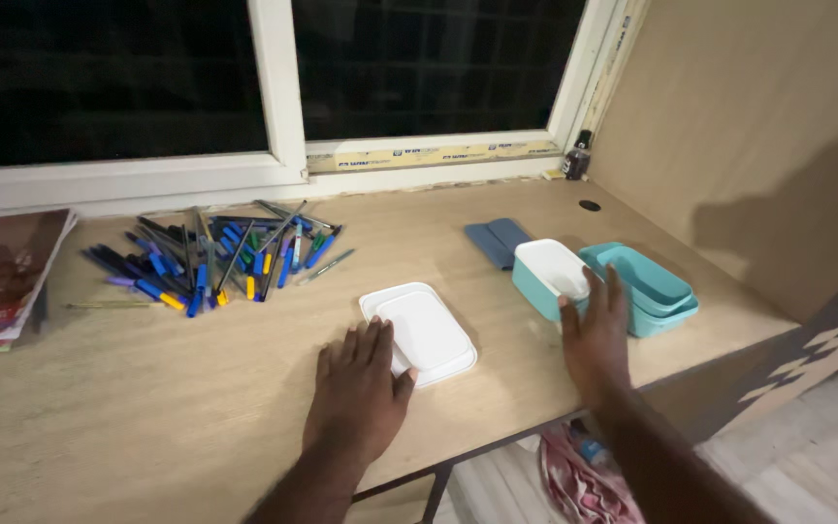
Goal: The person organizes a cluttered desk by placing small items like a mouse, keys, and a card into a light blue plastic container and closing it. They then unbox a computer mouse, place it back in its packaging, and arrange several textbooks and notebooks on the desk surface.
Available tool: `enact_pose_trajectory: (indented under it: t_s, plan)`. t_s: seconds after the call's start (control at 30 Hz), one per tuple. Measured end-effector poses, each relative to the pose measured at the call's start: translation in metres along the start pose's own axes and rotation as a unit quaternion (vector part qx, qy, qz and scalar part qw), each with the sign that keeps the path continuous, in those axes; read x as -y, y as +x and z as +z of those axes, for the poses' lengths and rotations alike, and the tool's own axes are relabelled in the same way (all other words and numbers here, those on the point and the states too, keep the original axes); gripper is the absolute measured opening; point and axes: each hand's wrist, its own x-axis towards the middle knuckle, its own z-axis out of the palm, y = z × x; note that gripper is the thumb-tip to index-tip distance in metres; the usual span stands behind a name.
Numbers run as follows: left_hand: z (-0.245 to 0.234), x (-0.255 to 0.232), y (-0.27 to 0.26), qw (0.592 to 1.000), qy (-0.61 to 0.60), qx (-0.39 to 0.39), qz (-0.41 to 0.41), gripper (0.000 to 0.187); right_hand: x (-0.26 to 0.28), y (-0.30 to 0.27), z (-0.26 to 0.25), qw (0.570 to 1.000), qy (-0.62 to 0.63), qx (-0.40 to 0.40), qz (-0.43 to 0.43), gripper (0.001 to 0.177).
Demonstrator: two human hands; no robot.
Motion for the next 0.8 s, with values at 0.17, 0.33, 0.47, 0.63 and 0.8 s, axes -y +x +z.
enact_pose_trajectory:
  t_s: [0.17,0.33,0.47,0.63,0.8]
  plan:
    - [-0.012,-0.005,0.002,1.0,-0.009,0.009,0.003,0.078,-0.038,0.008,-0.029,0.981,-0.168,-0.078,-0.063,0.058]
    - [-0.011,-0.003,0.001,0.999,-0.041,0.003,0.005,0.077,-0.059,0.032,-0.07,0.973,-0.228,0.021,0.023,0.051]
    - [-0.008,-0.001,0.002,0.998,-0.054,-0.005,0.012,0.076,-0.061,0.039,-0.081,0.958,-0.259,0.126,0.006,0.05]
    - [0.0,0.004,0.001,0.996,-0.077,-0.028,0.018,0.076,-0.061,0.035,-0.08,0.945,-0.293,0.139,0.043,0.051]
    - [0.003,0.005,0.0,0.996,-0.074,-0.04,0.013,0.072,-0.045,0.035,-0.088,0.936,-0.304,0.136,0.113,0.05]
